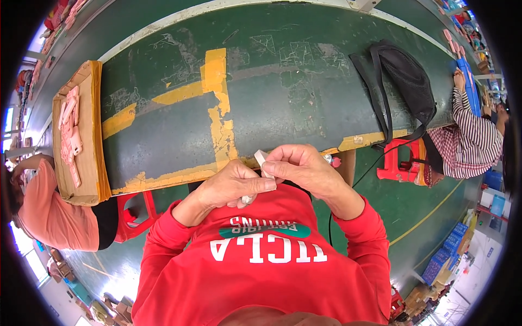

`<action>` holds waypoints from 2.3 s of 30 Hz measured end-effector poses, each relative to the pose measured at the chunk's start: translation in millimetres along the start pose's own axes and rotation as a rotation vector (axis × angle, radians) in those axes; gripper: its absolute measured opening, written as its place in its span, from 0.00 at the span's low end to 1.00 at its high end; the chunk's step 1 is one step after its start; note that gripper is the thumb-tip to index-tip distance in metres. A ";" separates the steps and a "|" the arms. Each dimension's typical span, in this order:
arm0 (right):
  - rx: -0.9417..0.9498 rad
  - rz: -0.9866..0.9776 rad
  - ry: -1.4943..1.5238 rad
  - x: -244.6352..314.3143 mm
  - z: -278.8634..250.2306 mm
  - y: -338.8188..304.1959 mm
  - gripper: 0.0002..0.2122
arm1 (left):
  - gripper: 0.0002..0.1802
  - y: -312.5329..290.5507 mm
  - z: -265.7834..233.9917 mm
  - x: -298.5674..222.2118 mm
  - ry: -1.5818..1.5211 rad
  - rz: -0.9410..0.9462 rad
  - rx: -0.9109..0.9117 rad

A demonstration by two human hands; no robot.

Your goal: The person wraps tape around their finger by hand. Next, the person assembles handheld electric fans by fitting the internal components, battery, and casing onto the fan heads.

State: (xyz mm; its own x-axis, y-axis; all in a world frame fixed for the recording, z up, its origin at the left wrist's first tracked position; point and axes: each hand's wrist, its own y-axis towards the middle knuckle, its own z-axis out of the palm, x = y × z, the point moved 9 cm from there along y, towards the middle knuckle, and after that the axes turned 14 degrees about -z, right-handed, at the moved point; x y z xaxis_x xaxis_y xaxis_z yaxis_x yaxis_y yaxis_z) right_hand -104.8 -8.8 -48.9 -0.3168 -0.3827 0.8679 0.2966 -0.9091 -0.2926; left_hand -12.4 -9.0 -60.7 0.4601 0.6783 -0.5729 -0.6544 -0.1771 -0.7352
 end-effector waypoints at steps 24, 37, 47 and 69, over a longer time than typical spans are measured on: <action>-0.053 -0.731 -0.779 72.8 15.9 -24.7 0.07 | 0.23 4.1 -7.6 1.4 -0.163 0.040 -0.018; -0.081 -1.053 -1.116 80.8 27.0 -46.0 0.12 | 0.19 5.6 1.8 0.3 -0.303 0.091 0.073; -0.090 -1.135 -1.230 75.7 23.0 -53.7 0.14 | 0.23 8.6 5.1 -1.3 -0.375 0.067 0.031; -0.167 -0.504 -0.362 35.9 -15.2 -31.2 0.08 | 0.26 9.2 2.0 -6.7 -0.459 0.132 0.066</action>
State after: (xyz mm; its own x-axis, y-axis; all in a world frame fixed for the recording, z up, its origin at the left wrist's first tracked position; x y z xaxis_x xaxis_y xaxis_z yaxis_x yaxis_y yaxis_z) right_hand -139.1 3.3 -14.7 -0.0481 0.1516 0.9873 0.0374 -0.9874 0.1534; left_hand -22.7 -13.7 -62.9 0.0681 0.9004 -0.4296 -0.7325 -0.2472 -0.6343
